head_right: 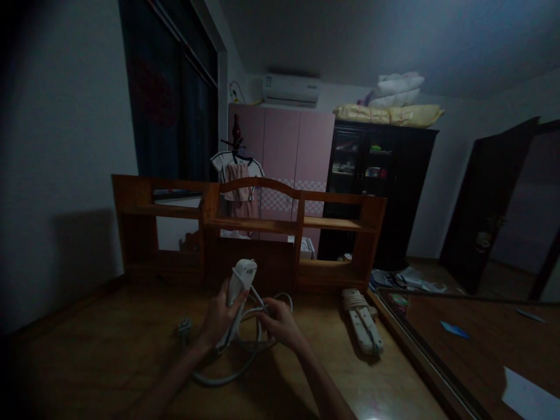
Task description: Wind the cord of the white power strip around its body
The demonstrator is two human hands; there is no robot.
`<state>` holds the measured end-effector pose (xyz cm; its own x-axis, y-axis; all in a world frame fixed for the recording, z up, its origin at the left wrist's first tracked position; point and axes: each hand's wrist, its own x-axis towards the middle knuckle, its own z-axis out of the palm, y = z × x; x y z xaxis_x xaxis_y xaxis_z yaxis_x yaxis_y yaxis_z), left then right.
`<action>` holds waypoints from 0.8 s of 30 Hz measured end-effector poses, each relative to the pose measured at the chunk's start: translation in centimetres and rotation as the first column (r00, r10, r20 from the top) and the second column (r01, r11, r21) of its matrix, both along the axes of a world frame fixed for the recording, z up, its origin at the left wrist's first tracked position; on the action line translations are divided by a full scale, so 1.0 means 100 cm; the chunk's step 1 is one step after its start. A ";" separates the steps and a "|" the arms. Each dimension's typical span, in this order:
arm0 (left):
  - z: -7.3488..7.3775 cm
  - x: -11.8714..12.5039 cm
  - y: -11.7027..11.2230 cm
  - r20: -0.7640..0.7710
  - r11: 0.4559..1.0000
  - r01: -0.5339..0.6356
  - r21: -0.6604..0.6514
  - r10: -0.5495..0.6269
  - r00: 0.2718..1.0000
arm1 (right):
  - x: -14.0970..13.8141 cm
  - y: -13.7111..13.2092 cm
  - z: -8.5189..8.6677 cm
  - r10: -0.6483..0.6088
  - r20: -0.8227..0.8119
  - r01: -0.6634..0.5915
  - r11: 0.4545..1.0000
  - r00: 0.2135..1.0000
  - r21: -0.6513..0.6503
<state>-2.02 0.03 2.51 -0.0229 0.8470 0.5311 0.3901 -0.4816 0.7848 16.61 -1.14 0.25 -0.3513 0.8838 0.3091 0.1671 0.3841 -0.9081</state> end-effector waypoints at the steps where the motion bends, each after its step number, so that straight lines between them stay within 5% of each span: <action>1: -0.002 -0.002 0.000 -0.061 0.999 -0.038 0.036 0.040 0.997 | 0.003 0.000 0.001 -0.034 0.033 0.034 0.999 0.999 0.010; 8: -0.007 -0.028 0.019 -0.088 0.869 -0.336 0.363 0.391 0.916 | 0.011 -0.004 -0.001 -0.374 0.288 0.288 0.909 0.881 0.300; 12: -0.006 -0.038 0.024 -0.065 0.825 -0.386 0.412 0.449 0.891 | 0.002 -0.017 0.005 -0.653 0.320 0.375 0.695 0.686 0.614; 16: -0.006 -0.033 0.020 -0.026 0.844 -0.422 0.332 0.455 0.890 | 0.008 -0.028 0.012 -0.818 0.327 0.269 0.487 0.472 0.831; 19: -0.008 -0.026 0.017 -0.018 0.876 -0.406 0.261 0.425 0.905 | 0.016 -0.033 0.013 -0.819 0.373 0.180 0.485 0.436 0.856; 24: -0.018 -0.021 0.018 -0.173 0.903 -0.315 0.293 0.374 0.911 | 0.001 -0.044 0.011 -0.714 0.496 -0.088 0.526 0.495 0.846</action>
